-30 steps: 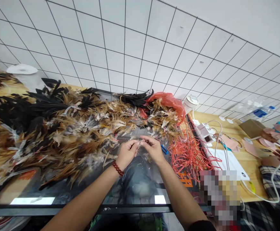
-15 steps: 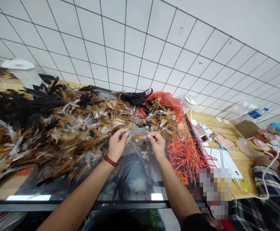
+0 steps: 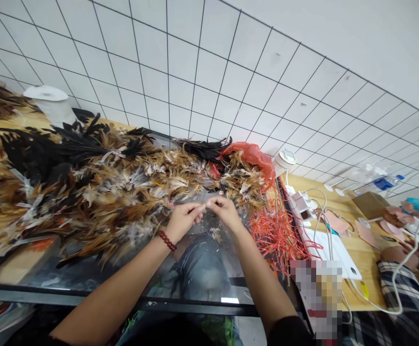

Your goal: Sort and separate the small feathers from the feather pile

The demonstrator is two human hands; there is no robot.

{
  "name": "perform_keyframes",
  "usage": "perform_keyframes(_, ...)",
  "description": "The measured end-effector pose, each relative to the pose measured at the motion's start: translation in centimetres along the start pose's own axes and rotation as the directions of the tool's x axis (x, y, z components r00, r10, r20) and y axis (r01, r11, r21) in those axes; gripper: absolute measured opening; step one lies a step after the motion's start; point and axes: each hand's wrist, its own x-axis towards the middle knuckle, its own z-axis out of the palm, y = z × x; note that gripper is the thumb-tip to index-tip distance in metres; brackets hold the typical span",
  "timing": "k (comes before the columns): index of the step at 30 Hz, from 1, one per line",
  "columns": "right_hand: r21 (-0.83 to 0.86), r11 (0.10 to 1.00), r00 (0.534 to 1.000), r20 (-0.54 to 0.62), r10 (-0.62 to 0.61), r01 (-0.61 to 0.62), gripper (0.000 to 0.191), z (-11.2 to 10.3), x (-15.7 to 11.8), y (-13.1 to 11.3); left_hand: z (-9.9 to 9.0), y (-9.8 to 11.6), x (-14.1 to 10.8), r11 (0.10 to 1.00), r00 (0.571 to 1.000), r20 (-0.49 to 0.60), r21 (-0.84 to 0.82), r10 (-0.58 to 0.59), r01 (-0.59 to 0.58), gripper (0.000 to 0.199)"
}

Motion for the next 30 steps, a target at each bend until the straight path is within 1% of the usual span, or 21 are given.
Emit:
perform_keyframes(1,-0.072,0.997,1.0,0.002,-0.017,0.017,0.017,0.2,0.9,-0.2,-0.2,0.3,0.1,0.997,0.997,-0.072,-0.07,0.014,-0.019,0.025)
perform_keyframes(2,-0.188,0.98,0.998,0.033,-0.061,0.066,0.016,0.5,1.8,-0.4,-0.4,0.6,0.2,0.988,0.989,-0.148,-0.148,0.03,-0.052,0.026)
perform_keyframes(3,-0.328,0.934,0.988,0.101,-0.114,0.142,0.016,1.0,2.7,-0.8,-0.6,1.1,0.2,0.97,0.975,-0.219,-0.224,0.042,-0.092,0.027)
perform_keyframes(4,-0.466,0.855,0.97,0.191,-0.153,0.227,0.016,1.7,3.4,-1.2,-0.8,1.5,0.3,0.948,0.959,-0.278,-0.288,0.05,-0.132,0.029)
perform_keyframes(6,-0.663,0.639,0.913,0.365,-0.18,0.391,0.018,3.3,4.6,-2.0,-1.4,2.3,0.5,0.902,0.928,-0.367,-0.378,0.063,-0.211,0.031)
perform_keyframes(8,-0.742,0.453,0.864,0.479,-0.158,0.494,0.021,4.9,5.2,-2.7,-1.9,2.8,0.8,0.866,0.899,-0.432,-0.422,0.068,-0.269,0.032)
perform_keyframes(9,-0.755,0.395,0.847,0.512,-0.143,0.523,0.023,5.5,5.4,-2.9,-2.2,2.9,1.0,0.855,0.884,-0.463,-0.431,0.066,-0.289,0.032)
perform_keyframes(11,-0.758,0.348,0.828,0.547,-0.123,0.552,0.025,6.2,5.4,-3.1,-2.5,2.7,1.4,0.847,0.859,-0.51,-0.435,0.049,-0.307,0.034)
perform_keyframes(12,-0.756,0.354,0.829,0.544,-0.129,0.551,0.024,6.1,5.3,-3.0,-2.6,2.5,1.5,0.848,0.852,-0.522,-0.434,0.039,-0.305,0.034)
perform_keyframes(13,-0.756,0.382,0.843,0.517,-0.148,0.531,0.022,5.9,5.1,-3.0,-2.6,2.3,1.6,0.852,0.85,-0.526,-0.431,0.032,-0.299,0.035)
perform_keyframes(14,-0.754,0.438,0.869,0.462,-0.177,0.49,0.02,5.6,4.8,-2.9,-2.6,2.0,1.7,0.858,0.853,-0.521,-0.426,0.027,-0.287,0.036)
perform_keyframes(15,-0.735,0.53,0.905,0.375,-0.202,0.423,0.018,5.1,4.5,-2.9,-2.4,1.8,1.7,0.866,0.861,-0.509,-0.419,0.023,-0.271,0.036)
perform_keyframes(16,-0.682,0.653,0.943,0.26,-0.206,0.33,0.017,4.6,4.1,-2.8,-2.3,1.7,1.6,0.877,0.873,-0.487,-0.413,0.018,-0.248,0.037)
perform_keyframes(17,-0.573,0.789,0.975,0.143,-0.171,0.222,0.016,4.2,3.6,-2.7,-2.0,1.6,1.4,0.886,0.889,-0.459,-0.407,0.011,-0.221,0.037)
perform_keyframes(18,-0.406,0.907,0.994,0.051,-0.102,0.114,0.016,3.8,3.1,-2.6,-1.8,1.5,1.3,0.895,0.905,-0.426,-0.403,0.002,-0.191,0.038)
perform_keyframes(19,-0.201,0.979,1.0,0.002,-0.019,0.019,0.017,3.5,2.6,-2.5,-1.6,1.5,1.1,0.902,0.92,-0.391,-0.401,-0.012,-0.158,0.038)
perform_keyframes(20,0.002,0.998,0.998,-0.007,0.055,-0.055,0.016,3.4,2.1,-2.4,-1.3,1.4,0.9,0.909,0.935,-0.353,-0.4,-0.03,-0.122,0.039)
perform_keyframes(21,0.175,0.979,0.994,0.005,0.109,-0.108,0.016,3.3,1.6,-2.3,-1.1,1.4,0.7,0.915,0.949,-0.311,-0.396,-0.05,-0.082,0.04)
perform_keyframes(23,0.386,0.908,0.986,0.024,0.164,-0.161,0.017,3.6,0.8,-2.0,-0.7,1.3,0.3,0.927,0.967,-0.24,-0.374,-0.083,-0.013,0.04)
perform_keyframes(25,0.455,0.872,0.98,0.001,0.201,-0.179,0.019,3.9,0.2,-1.7,-0.5,1.1,0.2,0.943,0.976,-0.197,-0.332,-0.094,0.024,0.04)
perform_keyframes(30,0.42,0.89,0.964,-0.107,0.243,-0.178,0.022,4.6,-0.3,-0.8,-0.4,0.3,0.3,0.99,0.979,-0.202,-0.14,-0.016,-0.013,0.036)
